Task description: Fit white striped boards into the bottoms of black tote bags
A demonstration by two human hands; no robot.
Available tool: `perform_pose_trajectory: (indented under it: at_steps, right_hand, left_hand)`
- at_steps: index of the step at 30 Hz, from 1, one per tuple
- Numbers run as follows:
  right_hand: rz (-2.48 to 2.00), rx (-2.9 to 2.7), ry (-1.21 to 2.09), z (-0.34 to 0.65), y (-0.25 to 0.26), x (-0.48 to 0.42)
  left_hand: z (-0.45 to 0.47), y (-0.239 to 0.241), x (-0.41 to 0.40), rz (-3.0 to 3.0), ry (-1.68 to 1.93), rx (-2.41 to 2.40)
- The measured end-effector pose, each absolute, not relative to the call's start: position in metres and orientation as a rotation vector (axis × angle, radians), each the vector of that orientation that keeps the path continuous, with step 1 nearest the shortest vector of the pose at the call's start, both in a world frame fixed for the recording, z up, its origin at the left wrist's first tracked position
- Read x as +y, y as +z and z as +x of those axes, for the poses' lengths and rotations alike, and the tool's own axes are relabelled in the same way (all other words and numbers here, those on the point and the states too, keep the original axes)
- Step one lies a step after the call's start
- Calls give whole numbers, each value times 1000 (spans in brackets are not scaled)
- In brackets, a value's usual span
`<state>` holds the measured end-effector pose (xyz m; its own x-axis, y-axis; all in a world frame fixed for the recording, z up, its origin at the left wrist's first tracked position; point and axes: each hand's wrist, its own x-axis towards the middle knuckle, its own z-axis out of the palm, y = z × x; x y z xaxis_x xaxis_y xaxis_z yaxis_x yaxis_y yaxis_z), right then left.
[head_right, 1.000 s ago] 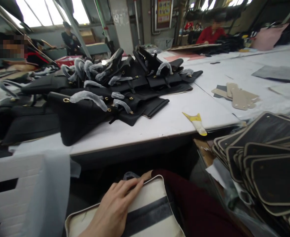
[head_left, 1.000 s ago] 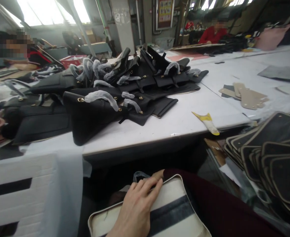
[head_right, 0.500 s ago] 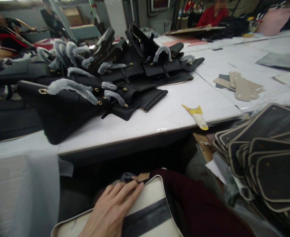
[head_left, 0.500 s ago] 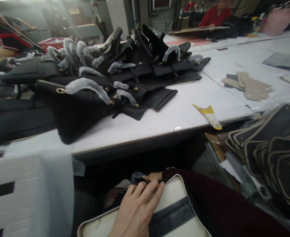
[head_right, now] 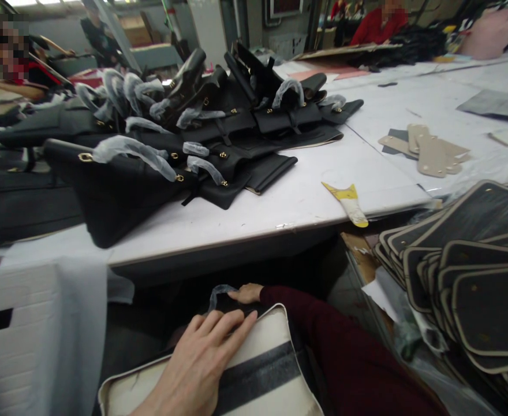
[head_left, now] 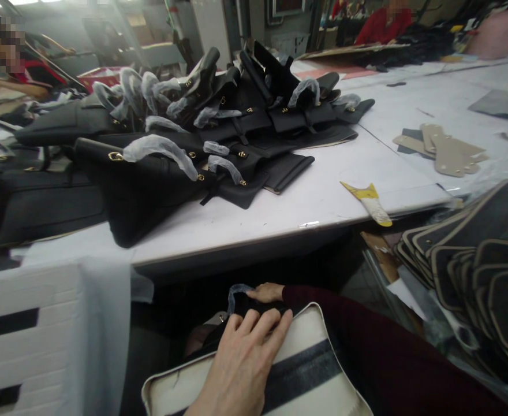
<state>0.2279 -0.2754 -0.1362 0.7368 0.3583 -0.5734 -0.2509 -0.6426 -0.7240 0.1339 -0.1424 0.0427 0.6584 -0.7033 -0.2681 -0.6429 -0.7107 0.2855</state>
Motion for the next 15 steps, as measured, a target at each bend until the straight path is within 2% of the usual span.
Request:
perform_pose_trajectory:
  at_steps: [5,15]
  right_hand:
    - [-2136,-51,1129,222,-162,-272]
    - [-2020,18,1186,210,-174,-279]
  left_hand:
    - [133,42,-143,2736,-549,-1148]
    - [133,42,-148,2746,-592,-1238]
